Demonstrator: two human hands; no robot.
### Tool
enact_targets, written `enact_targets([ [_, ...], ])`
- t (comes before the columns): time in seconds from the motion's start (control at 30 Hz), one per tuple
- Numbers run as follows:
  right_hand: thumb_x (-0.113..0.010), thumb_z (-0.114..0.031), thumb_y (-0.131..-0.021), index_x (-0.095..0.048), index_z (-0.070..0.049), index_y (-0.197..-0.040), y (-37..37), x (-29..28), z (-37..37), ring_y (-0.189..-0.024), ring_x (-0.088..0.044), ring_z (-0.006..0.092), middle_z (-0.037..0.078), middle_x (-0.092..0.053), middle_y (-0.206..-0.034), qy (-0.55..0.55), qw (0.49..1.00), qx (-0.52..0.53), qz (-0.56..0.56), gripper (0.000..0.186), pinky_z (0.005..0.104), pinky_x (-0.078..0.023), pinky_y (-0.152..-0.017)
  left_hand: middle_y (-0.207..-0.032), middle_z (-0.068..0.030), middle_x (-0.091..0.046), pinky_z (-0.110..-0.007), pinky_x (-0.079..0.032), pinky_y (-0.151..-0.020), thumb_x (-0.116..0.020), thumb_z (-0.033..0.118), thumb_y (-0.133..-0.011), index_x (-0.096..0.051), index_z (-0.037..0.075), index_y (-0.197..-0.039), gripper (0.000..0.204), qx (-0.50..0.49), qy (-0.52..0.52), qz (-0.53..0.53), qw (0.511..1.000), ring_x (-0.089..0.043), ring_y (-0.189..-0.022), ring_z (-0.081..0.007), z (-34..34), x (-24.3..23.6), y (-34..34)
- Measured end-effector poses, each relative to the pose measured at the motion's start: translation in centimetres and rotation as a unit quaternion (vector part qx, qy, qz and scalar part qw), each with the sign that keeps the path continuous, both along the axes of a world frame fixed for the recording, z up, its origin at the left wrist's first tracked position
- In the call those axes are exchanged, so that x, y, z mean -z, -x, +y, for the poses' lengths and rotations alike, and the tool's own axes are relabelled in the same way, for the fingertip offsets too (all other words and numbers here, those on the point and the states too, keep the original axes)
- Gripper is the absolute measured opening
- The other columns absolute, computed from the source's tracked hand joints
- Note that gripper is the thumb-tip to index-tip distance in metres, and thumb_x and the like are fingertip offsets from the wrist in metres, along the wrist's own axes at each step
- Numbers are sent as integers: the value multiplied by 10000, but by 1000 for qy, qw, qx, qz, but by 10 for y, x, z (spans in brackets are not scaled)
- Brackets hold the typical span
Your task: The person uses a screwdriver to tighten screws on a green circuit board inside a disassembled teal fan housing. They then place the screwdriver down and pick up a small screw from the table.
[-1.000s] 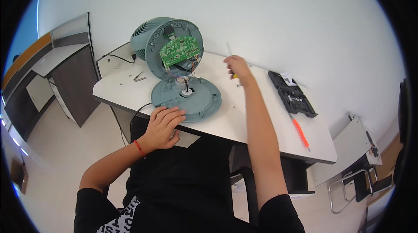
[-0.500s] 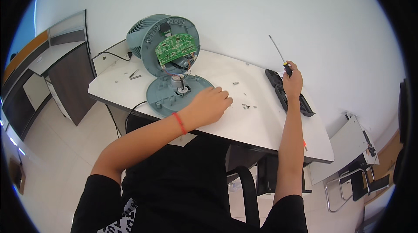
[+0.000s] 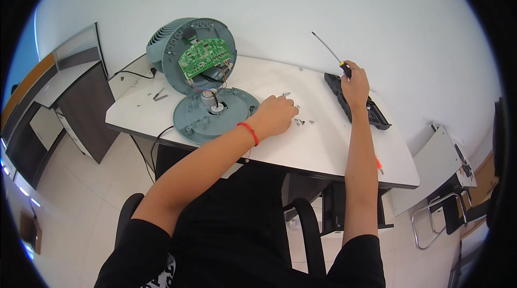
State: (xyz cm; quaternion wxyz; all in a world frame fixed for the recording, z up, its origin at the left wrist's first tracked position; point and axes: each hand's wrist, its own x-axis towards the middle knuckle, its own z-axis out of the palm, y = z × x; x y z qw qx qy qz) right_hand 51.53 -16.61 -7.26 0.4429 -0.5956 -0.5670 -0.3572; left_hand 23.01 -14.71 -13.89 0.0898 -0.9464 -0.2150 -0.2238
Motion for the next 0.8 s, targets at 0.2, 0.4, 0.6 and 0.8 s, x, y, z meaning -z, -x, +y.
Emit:
enact_targets([
  [0.2, -618, -59, -804, -681, -120, -1171, -3, 1, 4, -949, -626, 299, 85, -695, -1022, -6, 1000, 9, -10, 377, 431, -525, -827, -1054, -44, -628, -393, -486, -906, -669, 37, -783, -709, 117, -1046, 278, 17, -18, -116, 993, -586, -1062, -240, -5, 10, -25],
  [0.4, -625, -88, -819, -678, -118, -1199, -3, -1, 4, -980, -631, 307, 92, -701, -1060, 9, 1000, 24, 7, 385, 441, -527, -855, -1027, -25, -626, -386, -487, -888, -672, 41, -781, -725, 141, -994, 241, 41, 19, -127, 991, -575, -1021, -237, -12, 10, -14],
  [0.6, -615, -97, -823, -680, -109, -1185, -2, 0, 4, -992, -633, 315, 99, -705, -1051, 20, 999, 26, 32, 368, 448, -529, -867, -1020, -10, -636, -376, -506, -906, -687, 86, -834, -772, 142, -942, 148, 49, 50, -136, 988, -575, -1035, -234, -12, 11, -10],
  [0.8, -599, -95, -826, -682, -103, -1170, -3, 0, 4, -991, -634, 324, 113, -706, -1041, 33, 999, 36, 17, 354, 453, -532, -862, -975, 10, -689, -369, -516, -883, -696, 121, -829, -802, 160, -862, 118, 21, 57, -128, 990, -601, -1033, -226, -11, 12, -13],
])
